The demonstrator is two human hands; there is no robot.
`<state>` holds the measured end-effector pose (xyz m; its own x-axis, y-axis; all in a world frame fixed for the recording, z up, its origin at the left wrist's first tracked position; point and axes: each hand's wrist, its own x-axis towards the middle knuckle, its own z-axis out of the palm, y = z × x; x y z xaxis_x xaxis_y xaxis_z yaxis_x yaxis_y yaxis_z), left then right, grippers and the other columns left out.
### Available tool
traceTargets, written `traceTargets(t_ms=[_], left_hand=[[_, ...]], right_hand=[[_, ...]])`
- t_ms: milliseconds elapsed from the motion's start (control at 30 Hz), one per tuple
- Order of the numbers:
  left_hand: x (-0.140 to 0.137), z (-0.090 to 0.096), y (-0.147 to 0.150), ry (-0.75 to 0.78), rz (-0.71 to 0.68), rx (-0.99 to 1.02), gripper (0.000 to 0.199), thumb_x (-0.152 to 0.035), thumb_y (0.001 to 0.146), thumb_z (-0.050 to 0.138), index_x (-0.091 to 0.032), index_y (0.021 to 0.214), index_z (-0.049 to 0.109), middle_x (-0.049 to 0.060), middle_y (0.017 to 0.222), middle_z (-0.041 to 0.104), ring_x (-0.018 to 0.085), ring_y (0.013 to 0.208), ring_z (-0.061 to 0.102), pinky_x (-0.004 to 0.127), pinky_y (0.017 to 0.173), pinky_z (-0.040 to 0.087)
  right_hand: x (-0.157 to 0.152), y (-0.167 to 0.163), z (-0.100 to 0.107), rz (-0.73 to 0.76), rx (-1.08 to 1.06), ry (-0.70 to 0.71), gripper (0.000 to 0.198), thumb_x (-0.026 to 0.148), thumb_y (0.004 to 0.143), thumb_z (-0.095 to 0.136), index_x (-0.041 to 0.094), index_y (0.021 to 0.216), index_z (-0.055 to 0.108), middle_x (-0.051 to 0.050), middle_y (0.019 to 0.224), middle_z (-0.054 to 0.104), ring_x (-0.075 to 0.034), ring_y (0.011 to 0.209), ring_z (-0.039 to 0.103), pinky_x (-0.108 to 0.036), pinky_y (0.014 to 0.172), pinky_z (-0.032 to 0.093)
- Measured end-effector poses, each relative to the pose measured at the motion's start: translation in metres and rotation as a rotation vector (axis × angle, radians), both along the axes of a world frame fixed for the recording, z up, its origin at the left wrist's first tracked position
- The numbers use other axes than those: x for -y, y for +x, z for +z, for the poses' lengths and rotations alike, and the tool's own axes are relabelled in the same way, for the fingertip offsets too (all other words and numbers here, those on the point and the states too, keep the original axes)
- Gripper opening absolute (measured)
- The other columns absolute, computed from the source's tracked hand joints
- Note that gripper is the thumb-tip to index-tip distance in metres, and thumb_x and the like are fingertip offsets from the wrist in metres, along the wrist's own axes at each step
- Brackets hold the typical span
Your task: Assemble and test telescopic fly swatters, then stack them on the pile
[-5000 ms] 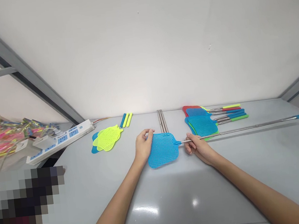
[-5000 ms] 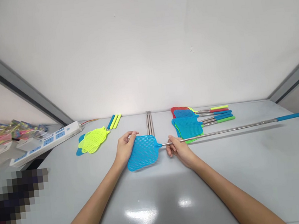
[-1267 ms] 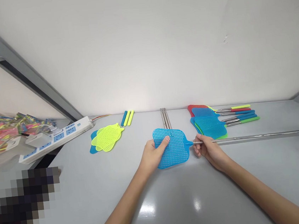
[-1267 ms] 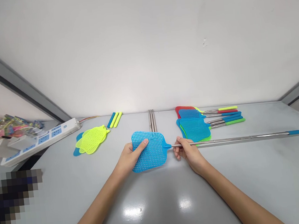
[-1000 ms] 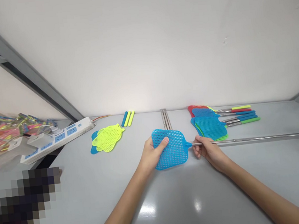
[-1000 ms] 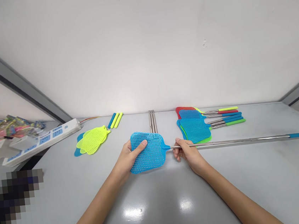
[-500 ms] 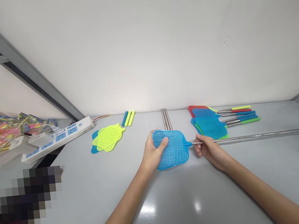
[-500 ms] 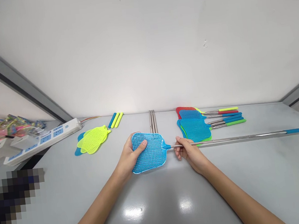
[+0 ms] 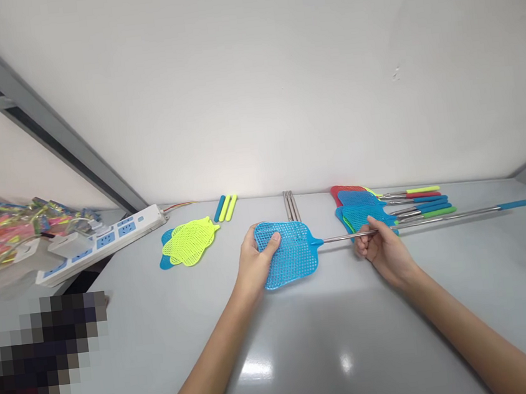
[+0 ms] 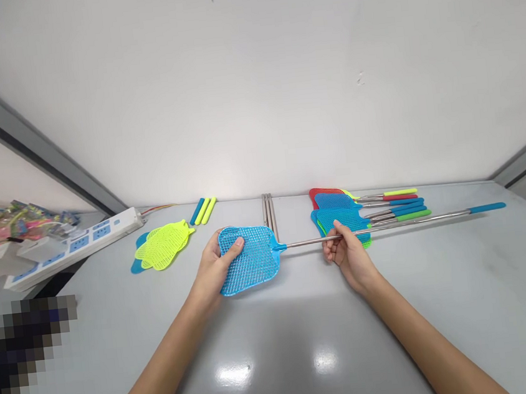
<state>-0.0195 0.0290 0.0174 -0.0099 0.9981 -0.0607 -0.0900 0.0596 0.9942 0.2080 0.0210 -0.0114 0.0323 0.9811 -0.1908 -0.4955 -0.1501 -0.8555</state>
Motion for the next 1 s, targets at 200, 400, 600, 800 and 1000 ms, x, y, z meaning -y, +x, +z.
traceTargets(t_ms=[200,400,600,800,1000], left_hand=[[-0.003,-0.001,-0.003,0.025,0.047,-0.053,0.039,-0.035,0.065,0.06,-0.018,0.097,0.046,0.001,0.08,0.055,0.013,0.072,0.054,0.028,0.072,0.042],[-0.006,0.0,-0.006,0.011,0.009,-0.094,0.041,-0.036,0.065,0.059,-0.021,0.101,0.046,0.0,0.081,0.053,0.012,0.069,0.053,0.026,0.068,0.043],[-0.005,0.005,-0.009,0.02,-0.027,-0.105,0.041,-0.036,0.065,0.059,-0.021,0.1,0.046,0.0,0.081,0.053,0.012,0.068,0.053,0.025,0.066,0.043],[-0.006,0.007,-0.012,0.041,-0.077,-0.101,0.038,-0.035,0.066,0.059,-0.022,0.099,0.046,-0.001,0.08,0.053,0.011,0.066,0.053,0.024,0.064,0.042],[-0.007,0.004,-0.011,0.031,-0.084,-0.09,0.037,-0.034,0.068,0.058,-0.023,0.101,0.045,-0.002,0.077,0.05,0.01,0.065,0.051,0.022,0.064,0.042]], right_hand=[[-0.004,0.004,-0.009,-0.158,-0.009,0.027,0.028,0.039,0.072,0.052,0.018,0.055,0.047,0.003,0.044,0.045,-0.009,0.04,0.041,-0.021,0.037,0.031],[-0.003,0.003,-0.004,-0.125,0.077,0.084,0.037,0.039,0.074,0.047,0.016,0.046,0.046,0.001,0.04,0.044,-0.008,0.036,0.038,-0.021,0.035,0.027],[-0.001,0.007,0.003,-0.093,0.051,0.193,0.046,0.041,0.078,0.04,0.016,0.04,0.047,0.0,0.04,0.042,-0.009,0.039,0.04,-0.023,0.039,0.029],[-0.003,0.012,-0.001,-0.187,0.049,0.311,0.048,0.037,0.079,0.038,0.017,0.035,0.043,0.0,0.035,0.038,-0.01,0.037,0.037,-0.024,0.039,0.026],[-0.004,0.014,-0.002,-0.31,0.009,0.371,0.045,0.034,0.078,0.037,0.017,0.037,0.039,0.002,0.033,0.034,-0.009,0.035,0.034,-0.024,0.038,0.023]])
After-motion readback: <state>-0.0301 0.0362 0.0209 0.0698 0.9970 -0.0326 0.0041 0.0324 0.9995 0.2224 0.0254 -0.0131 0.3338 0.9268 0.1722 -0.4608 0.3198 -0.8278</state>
